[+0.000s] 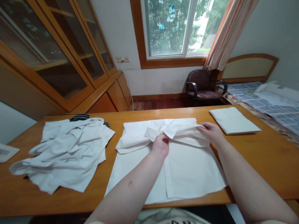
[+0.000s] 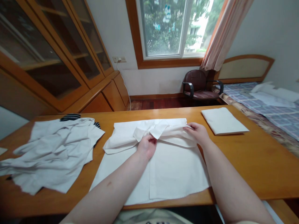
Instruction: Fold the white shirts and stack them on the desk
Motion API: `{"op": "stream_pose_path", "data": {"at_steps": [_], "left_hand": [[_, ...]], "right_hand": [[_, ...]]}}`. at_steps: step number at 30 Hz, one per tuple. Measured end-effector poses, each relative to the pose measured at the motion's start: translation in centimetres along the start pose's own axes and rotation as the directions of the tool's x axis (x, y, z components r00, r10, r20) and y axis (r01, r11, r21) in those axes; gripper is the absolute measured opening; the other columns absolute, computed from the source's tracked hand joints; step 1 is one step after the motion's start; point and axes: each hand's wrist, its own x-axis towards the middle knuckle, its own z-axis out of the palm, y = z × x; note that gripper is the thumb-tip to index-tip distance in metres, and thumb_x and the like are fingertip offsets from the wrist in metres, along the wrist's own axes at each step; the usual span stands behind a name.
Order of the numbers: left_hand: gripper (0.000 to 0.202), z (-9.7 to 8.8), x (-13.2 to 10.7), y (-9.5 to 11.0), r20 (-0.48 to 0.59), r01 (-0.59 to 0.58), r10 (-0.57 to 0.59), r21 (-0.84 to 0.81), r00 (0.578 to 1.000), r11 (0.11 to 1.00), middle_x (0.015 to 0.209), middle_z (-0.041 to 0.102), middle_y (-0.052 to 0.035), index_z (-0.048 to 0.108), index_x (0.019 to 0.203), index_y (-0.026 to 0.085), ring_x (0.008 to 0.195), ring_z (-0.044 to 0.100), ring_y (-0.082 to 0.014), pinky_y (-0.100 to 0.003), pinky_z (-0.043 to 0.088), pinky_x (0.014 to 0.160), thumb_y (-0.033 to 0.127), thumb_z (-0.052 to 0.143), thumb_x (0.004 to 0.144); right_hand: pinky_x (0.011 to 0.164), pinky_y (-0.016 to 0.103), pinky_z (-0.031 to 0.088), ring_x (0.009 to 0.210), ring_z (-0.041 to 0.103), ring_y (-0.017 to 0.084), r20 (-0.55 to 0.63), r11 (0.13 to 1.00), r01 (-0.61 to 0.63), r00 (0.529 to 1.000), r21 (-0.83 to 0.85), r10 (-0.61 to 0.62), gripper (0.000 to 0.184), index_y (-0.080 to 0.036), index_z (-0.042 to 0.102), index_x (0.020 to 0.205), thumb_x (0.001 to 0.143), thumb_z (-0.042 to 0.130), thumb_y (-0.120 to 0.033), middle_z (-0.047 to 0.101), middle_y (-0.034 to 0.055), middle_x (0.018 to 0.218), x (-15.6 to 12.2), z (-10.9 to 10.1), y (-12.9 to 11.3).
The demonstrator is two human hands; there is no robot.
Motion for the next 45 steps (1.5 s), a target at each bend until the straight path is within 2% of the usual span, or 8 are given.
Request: {"op": "stream_pose_path", "data": {"at_steps": [7,13,16,18,22,29,36,45], "left_hand": [[0.016,-2.5,-2.2,1.3,-0.071,0.184,-0.213,-0.287,0.975,0.94,0.063,0.045,0.0049,0.047,0.076,0.018,0.045,0.038,-0.0027,-0.015,0.032,0.044,0.005,0.051,0.067],[0.027,-3.9,-8.3,2.3,0.132,0.527,-0.546,0.151,0.828,0.836,0.083,0.056,0.0005,0.054,0.093,0.017,0.048,0.043,-0.0041,-0.019,0.033,0.046,0.015,0.055,0.065],[0.024,-4.2,-8.4,5.5,0.307,0.005,-0.195,0.526,0.931,0.851,0.088,0.061,-0.0037,0.057,0.095,0.018,0.064,0.054,-0.0107,-0.025,0.043,0.062,0.025,0.055,0.072],[0.033,-5.0,-6.7,8.3,0.389,-0.402,0.141,0.753,0.91,0.521,0.108,0.062,-0.0068,0.057,0.106,0.022,0.095,0.057,-0.0197,-0.033,0.043,0.085,0.031,0.057,0.075],[0.074,-8.0,-2.0,11.6,0.364,-0.357,0.173,0.931,0.915,-0.071,0.143,0.04,-0.0153,0.043,0.133,0.018,0.132,0.031,-0.0336,-0.044,0.025,0.106,0.041,0.068,0.067],[0.092,-10.2,0.8,9.0,0.352,-0.355,0.051,0.921,0.935,0.157,0.124,0.058,-0.0126,0.024,0.145,0.015,0.108,0.057,-0.0231,-0.031,0.041,0.092,0.037,0.068,0.067],[0.016,-8.8,-1.9,10.7,0.648,-0.643,0.151,0.761,0.747,-0.089,0.09,0.067,-0.0031,0.069,0.088,0.023,0.094,0.055,-0.0212,-0.032,0.04,0.088,0.025,0.059,0.075],[0.011,-9.2,-3.5,12.1,0.787,-0.724,0.136,0.609,0.601,-0.325,0.085,0.064,-0.0039,0.065,0.082,0.024,0.092,0.051,-0.0212,-0.036,0.034,0.09,0.023,0.055,0.079]], "right_hand": [[0.052,0.024,0.035,0.058,0.048,0.013,0.283,0.999,-0.015,0.959,0.041,0.002,0.037,-0.016,0.062,0.069,0.068,0.066,-0.052,0.055,-0.0006,0.061,-0.1,-1.1,0.0],[0.051,0.024,0.032,0.055,0.044,0.012,0.554,0.993,-0.092,0.824,-0.079,0.12,0.045,-0.015,0.059,0.063,0.075,0.056,-0.058,0.051,-0.0015,0.057,-0.4,-1.6,-0.5],[0.052,0.024,0.033,0.056,0.046,0.013,0.559,0.987,-0.042,0.82,-0.153,0.122,0.046,-0.016,0.06,0.067,0.077,0.052,-0.06,0.054,-0.0009,0.061,-0.7,-1.5,-1.2],[0.054,0.024,0.036,0.06,0.049,0.014,0.56,0.981,0.011,0.823,-0.192,0.1,0.042,-0.016,0.063,0.074,0.076,0.055,-0.058,0.057,0.0,0.066,-0.8,-1.5,-1.7],[0.071,0.03,0.045,0.081,0.058,0.022,0.492,0.982,0.083,0.87,-0.168,0.011,0.043,-0.02,0.067,0.099,0.069,0.065,-0.05,0.066,0.0049,0.088,-0.8,-1.3,-2.4],[0.088,0.035,0.043,0.095,0.057,0.026,0.636,0.992,0.113,0.77,-0.057,-0.051,0.024,-0.019,0.069,0.069,0.067,0.069,-0.043,0.062,0.0088,0.104,-1.0,-0.3,-3.0],[0.081,0.035,0.043,0.082,0.055,0.021,0.509,0.977,0.213,0.842,-0.008,-0.179,0.013,-0.019,0.065,0.064,0.068,0.064,-0.032,0.058,0.0062,0.086,-1.0,-0.6,-3.5],[0.089,0.038,0.044,0.097,0.056,0.026,0.608,0.945,0.3,0.778,-0.131,-0.162,0.057,-0.023,0.063,0.113,0.06,0.076,-0.043,0.062,0.0082,0.108,-2.7,-0.4,-5.8]]}}
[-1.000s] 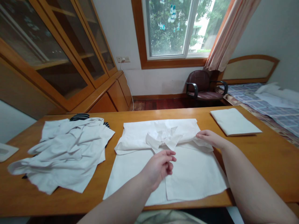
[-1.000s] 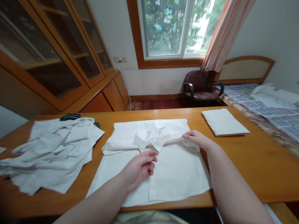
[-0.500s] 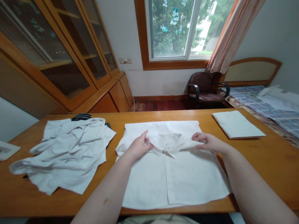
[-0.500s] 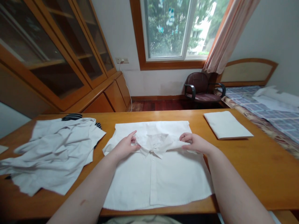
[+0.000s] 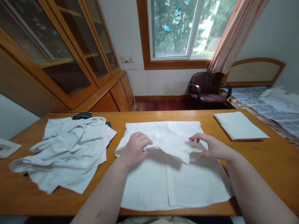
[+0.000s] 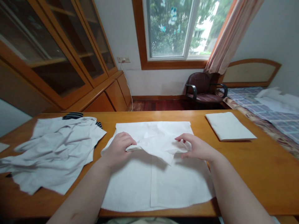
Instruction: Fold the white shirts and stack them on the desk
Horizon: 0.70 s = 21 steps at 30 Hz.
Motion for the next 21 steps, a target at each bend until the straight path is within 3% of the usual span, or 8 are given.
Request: {"op": "stream_pose_path", "data": {"at_steps": [3,5,8,11,14,16,18,21], "left_hand": [[0.008,0.0,0.1,0.2,0.033,0.046,-0.044,-0.052,0.998,0.998,0.087,0.062,-0.0044,0.063,0.08,0.023,0.093,0.051,-0.0213,-0.035,0.036,0.089,0.022,0.055,0.077],[0.009,-0.2,0.0,0.2,0.185,0.108,-0.083,-0.127,0.979,0.986,0.089,0.062,-0.0036,0.062,0.081,0.022,0.09,0.053,-0.02,-0.031,0.039,0.083,0.024,0.059,0.073],[0.028,-0.3,-0.6,-0.1,0.559,0.28,-0.14,-0.173,0.817,0.944,0.091,0.064,-0.0012,0.065,0.087,0.023,0.083,0.057,-0.0189,-0.027,0.042,0.072,0.033,0.07,0.061],[0.034,-0.5,-1.2,-1.0,0.705,0.416,-0.194,-0.156,0.683,0.896,0.089,0.067,-0.0012,0.067,0.092,0.023,0.08,0.061,-0.0193,-0.026,0.043,0.07,0.045,0.066,0.065],[0.042,-1.0,-1.1,-2.8,0.57,0.498,-0.335,-0.155,0.75,0.853,0.098,0.068,-0.0025,0.064,0.105,0.024,0.089,0.062,-0.0206,-0.027,0.044,0.077,0.052,0.052,0.076],[0.05,-1.4,-0.6,-4.5,0.402,0.592,-0.529,-0.041,0.747,0.805,0.108,0.067,-0.0062,0.061,0.113,0.022,0.097,0.061,-0.0239,-0.03,0.044,0.081,0.055,0.05,0.077],[0.053,-1.5,0.1,-6.5,0.217,0.722,-0.739,0.164,0.638,0.672,0.114,0.064,-0.014,0.06,0.113,0.015,0.103,0.059,-0.0293,-0.033,0.044,0.083,0.053,0.05,0.077],[0.05,-0.4,1.0,-9.5,0.058,0.811,-0.857,0.297,0.511,0.504,0.118,0.061,-0.022,0.059,0.11,0.008,0.106,0.059,-0.0334,-0.037,0.044,0.082,0.047,0.044,0.082]], "right_hand": [[0.101,0.043,0.036,0.119,0.046,0.03,0.014,0.994,0.079,0.997,-0.076,-0.078,0.08,-0.028,0.05,0.132,0.059,0.078,-0.043,0.049,0.0104,0.133,0.1,1.5,-1.6],[0.106,0.046,0.029,0.129,0.035,0.032,0.14,0.986,0.15,0.98,-0.066,-0.14,0.079,-0.03,0.049,0.134,0.061,0.077,-0.043,0.042,0.0086,0.141,0.3,2.6,-2.4],[0.104,0.043,0.033,0.127,0.041,0.03,0.363,0.986,0.148,0.917,0.075,-0.165,0.058,-0.029,0.062,0.121,0.066,0.074,-0.043,0.053,0.0067,0.133,0.6,3.8,-2.9],[0.085,0.034,0.047,0.098,0.062,0.025,0.327,0.98,-0.032,0.944,0.196,-0.034,0.04,-0.025,0.071,0.105,0.071,0.069,-0.045,0.068,0.0064,0.108,1.0,3.9,-2.4],[0.067,0.029,0.047,0.074,0.063,0.02,-0.07,0.963,-0.221,0.97,0.155,0.234,0.035,-0.02,0.072,0.089,0.079,0.056,-0.05,0.071,0.0049,0.084,1.5,2.8,-0.4],[0.062,0.028,0.044,0.072,0.061,0.02,-0.392,0.926,-0.377,0.847,0.029,0.358,0.039,-0.019,0.069,0.08,0.082,0.049,-0.052,0.069,0.0058,0.078,1.7,1.7,1.6],[0.057,0.028,0.039,0.066,0.06,0.02,-0.527,0.798,-0.599,0.699,-0.063,0.484,0.04,-0.017,0.065,0.075,0.082,0.047,-0.052,0.067,0.0072,0.071,1.9,0.8,3.8],[0.056,0.029,0.037,0.066,0.06,0.022,-0.39,0.673,-0.725,0.668,-0.147,0.634,0.042,-0.016,0.062,0.073,0.08,0.048,-0.055,0.066,0.0096,0.071,2.3,0.4,6.2]]}}
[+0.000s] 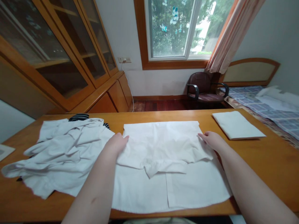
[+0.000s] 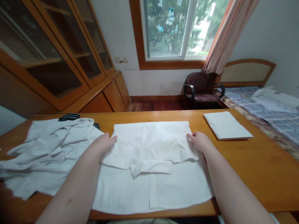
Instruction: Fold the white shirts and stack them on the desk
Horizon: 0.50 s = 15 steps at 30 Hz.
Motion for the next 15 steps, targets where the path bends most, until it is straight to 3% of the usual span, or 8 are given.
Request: {"op": "stream_pose_path", "data": {"at_steps": [2,4,7,11,15], "left_hand": [[0.049,1.3,1.5,-0.3,-0.028,0.009,-0.01,-0.046,1.0,0.999,0.113,0.063,-0.0209,0.06,0.108,0.01,0.102,0.061,-0.0321,-0.036,0.045,0.08,0.047,0.038,0.085],[0.047,2.5,2.4,-0.5,-0.087,0.007,-0.015,-0.093,0.996,0.996,0.108,0.066,-0.0188,0.058,0.108,0.012,0.098,0.063,-0.0308,-0.036,0.046,0.077,0.048,0.037,0.086],[0.043,3.8,3.0,-0.3,-0.18,-0.013,0.003,-0.054,0.984,0.998,0.107,0.065,-0.0191,0.054,0.11,0.012,0.099,0.062,-0.0313,-0.037,0.046,0.078,0.045,0.041,0.086],[0.04,3.9,3.6,0.9,-0.232,-0.051,0.058,0.038,0.971,0.998,0.111,0.061,-0.0218,0.049,0.113,0.008,0.103,0.06,-0.0331,-0.04,0.045,0.082,0.039,0.037,0.09],[0.042,3.6,4.2,2.0,-0.233,-0.035,0.037,0.014,0.972,0.999,0.114,0.059,-0.022,0.048,0.114,0.009,0.104,0.059,-0.0339,-0.042,0.045,0.082,0.041,0.036,0.09]], "right_hand": [[0.059,0.03,0.039,0.073,0.062,0.024,0.016,0.998,-0.047,0.999,-0.031,0.048,0.045,-0.015,0.061,0.082,0.08,0.048,-0.058,0.067,0.012,0.08,0.4,0.7,0.0],[0.064,0.032,0.042,0.082,0.063,0.027,-0.043,0.995,-0.071,0.997,-0.073,0.068,0.049,-0.014,0.058,0.095,0.08,0.047,-0.059,0.066,0.0145,0.092,0.3,1.4,-0.4],[0.07,0.036,0.044,0.091,0.062,0.03,-0.128,0.981,-0.045,0.992,-0.188,0.021,0.047,-0.012,0.052,0.105,0.087,0.04,-0.054,0.064,0.0178,0.1,0.0,2.3,-1.4],[0.074,0.04,0.045,0.093,0.062,0.032,-0.197,0.962,-0.057,0.98,-0.266,0.004,0.047,-0.009,0.05,0.108,0.092,0.03,-0.049,0.063,0.0195,0.098,0.5,2.9,-2.1],[0.075,0.042,0.046,0.093,0.062,0.032,-0.16,0.965,-0.113,0.984,-0.238,0.076,0.05,-0.011,0.051,0.11,0.092,0.028,-0.052,0.064,0.0186,0.095,2.0,2.4,-2.6]]}}
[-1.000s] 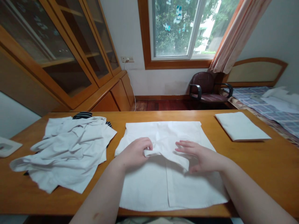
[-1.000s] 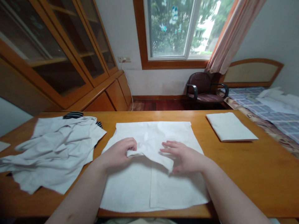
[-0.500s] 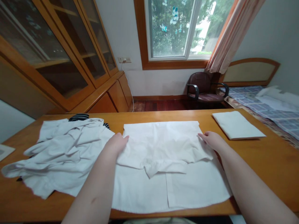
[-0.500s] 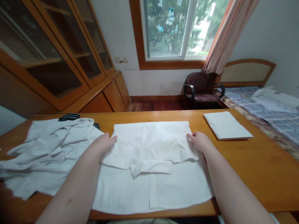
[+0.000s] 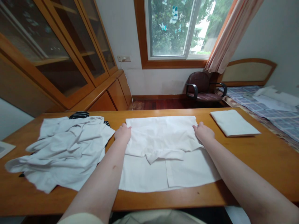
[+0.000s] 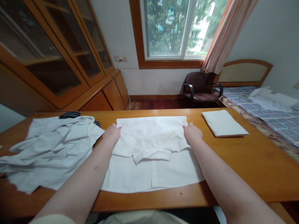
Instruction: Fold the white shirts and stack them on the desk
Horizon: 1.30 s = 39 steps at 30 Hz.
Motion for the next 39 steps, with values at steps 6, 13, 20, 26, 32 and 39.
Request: {"op": "stream_pose_path", "data": {"at_steps": [6,13,20,26,32,39], "left_hand": [[0.042,0.2,0.4,-0.8,-0.075,0.047,-0.058,-0.14,0.996,0.989,0.102,0.066,-0.0156,0.057,0.103,0.018,0.095,0.062,-0.0309,-0.039,0.046,0.075,0.048,0.031,0.09],[0.03,0.3,1.6,-2.3,-0.129,0.016,-0.051,-0.261,0.99,0.965,0.097,0.068,-0.012,0.062,0.091,0.021,0.092,0.062,-0.0285,-0.036,0.046,0.074,0.039,0.039,0.089],[0.027,0.9,2.8,-3.0,-0.105,-0.007,-0.048,-0.467,0.993,0.884,0.095,0.07,-0.0093,0.06,0.105,0.019,0.091,0.064,-0.0238,-0.033,0.047,0.081,0.032,0.054,0.081],[0.046,1.7,3.5,-3.6,-0.093,-0.178,0.157,-0.686,0.983,0.706,0.116,0.065,-0.0046,0.058,0.12,0.022,0.104,0.061,-0.017,-0.027,0.044,0.093,0.017,0.055,0.075],[0.052,1.4,3.4,-3.6,-0.048,-0.177,0.179,-0.525,0.983,0.832,0.125,0.06,-0.0055,0.055,0.127,0.024,0.113,0.056,-0.0198,-0.029,0.041,0.098,0.018,0.055,0.076],[0.039,0.8,2.9,-3.0,-0.025,-0.175,0.18,-0.402,0.983,0.899,0.12,0.062,-0.0053,0.061,0.116,0.025,0.107,0.058,-0.0223,-0.031,0.044,0.094,0.023,0.053,0.078]], "right_hand": [[0.073,0.039,0.046,0.093,0.061,0.029,0.016,0.983,-0.123,0.992,0.137,0.122,0.046,-0.019,0.058,0.103,0.087,0.037,-0.056,0.066,0.0143,0.097,1.1,-0.6,0.0],[0.067,0.03,0.042,0.085,0.06,0.023,-0.097,0.953,-0.041,0.992,0.301,0.074,0.037,-0.019,0.063,0.091,0.087,0.041,-0.048,0.066,0.0109,0.09,1.9,-0.3,1.5],[0.067,0.031,0.041,0.083,0.06,0.025,-0.084,0.94,-0.066,0.992,0.334,0.099,0.036,-0.017,0.063,0.091,0.085,0.045,-0.048,0.067,0.0117,0.088,2.9,0.0,2.0],[0.068,0.029,0.041,0.083,0.061,0.022,-0.105,0.926,-0.012,0.993,0.378,0.056,0.033,-0.018,0.062,0.1,0.081,0.054,-0.044,0.067,0.0089,0.092,3.1,0.3,2.2],[0.063,0.027,0.041,0.08,0.061,0.022,-0.021,0.924,-0.011,1.0,0.381,0.021,0.032,-0.017,0.062,0.098,0.079,0.056,-0.043,0.067,0.0091,0.09,2.8,-0.8,3.1],[0.052,0.026,0.043,0.062,0.062,0.021,0.372,0.887,-0.066,0.92,0.456,-0.123,0.035,-0.014,0.065,0.074,0.065,0.07,-0.048,0.068,0.0091,0.073,1.0,-2.9,5.0]]}}
